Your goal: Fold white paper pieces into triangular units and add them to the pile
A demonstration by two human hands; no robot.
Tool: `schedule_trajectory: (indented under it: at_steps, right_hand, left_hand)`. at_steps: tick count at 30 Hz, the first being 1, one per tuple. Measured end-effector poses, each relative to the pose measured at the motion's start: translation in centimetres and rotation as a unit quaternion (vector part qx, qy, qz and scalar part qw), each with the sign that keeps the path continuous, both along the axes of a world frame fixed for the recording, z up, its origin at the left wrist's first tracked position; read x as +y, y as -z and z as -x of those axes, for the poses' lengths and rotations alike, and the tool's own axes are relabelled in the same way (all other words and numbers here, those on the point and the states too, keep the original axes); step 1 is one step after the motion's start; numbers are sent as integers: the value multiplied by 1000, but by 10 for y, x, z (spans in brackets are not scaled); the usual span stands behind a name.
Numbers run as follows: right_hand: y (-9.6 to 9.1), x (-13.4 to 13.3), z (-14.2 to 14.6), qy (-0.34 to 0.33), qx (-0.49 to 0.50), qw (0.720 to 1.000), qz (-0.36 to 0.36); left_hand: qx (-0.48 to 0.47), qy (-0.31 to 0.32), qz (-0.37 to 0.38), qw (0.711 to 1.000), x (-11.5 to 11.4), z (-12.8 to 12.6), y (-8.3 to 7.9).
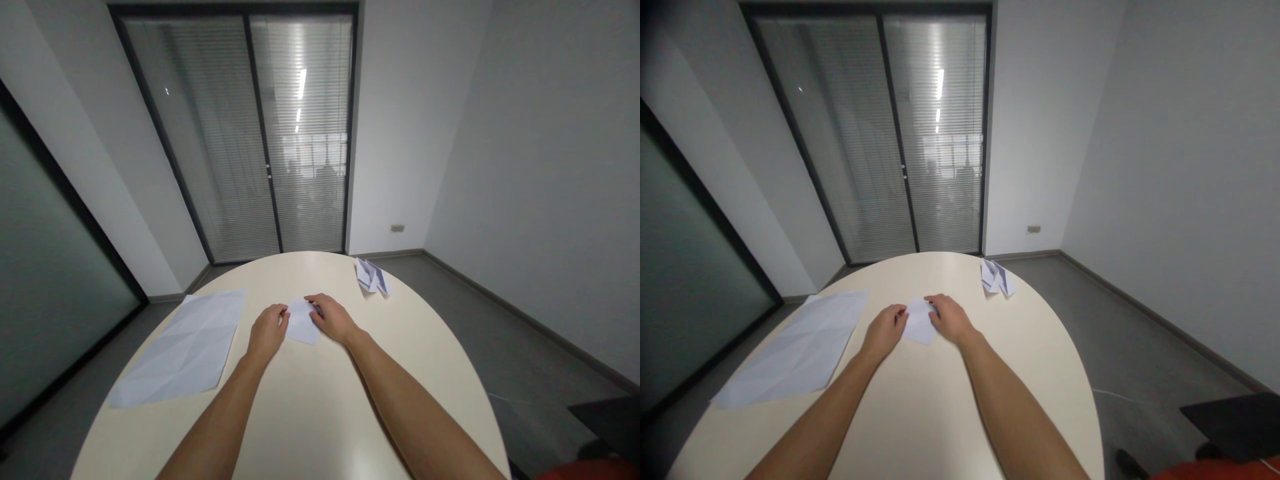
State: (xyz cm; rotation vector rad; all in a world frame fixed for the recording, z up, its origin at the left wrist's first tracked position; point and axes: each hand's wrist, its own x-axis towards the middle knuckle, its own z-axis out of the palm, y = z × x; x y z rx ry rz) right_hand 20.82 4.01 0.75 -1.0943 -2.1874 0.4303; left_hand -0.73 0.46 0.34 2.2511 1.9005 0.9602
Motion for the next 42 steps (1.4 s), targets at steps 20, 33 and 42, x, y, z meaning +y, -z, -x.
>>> schedule_trajectory:
  at_steps: [20,33,42]
  right_hand:
    - [-4,0,2,-12,-70,997,-22]
    - [-6,-1,2,164,-85,983,-12]
    - [-9,-1,4,169,-92,981,-3]
  left_hand:
    - [44,58,-9,997,5,3,8]
    - [74,76,3,994,-9,-5,-8]
    - [41,121,32,991,-12,-3,-8]
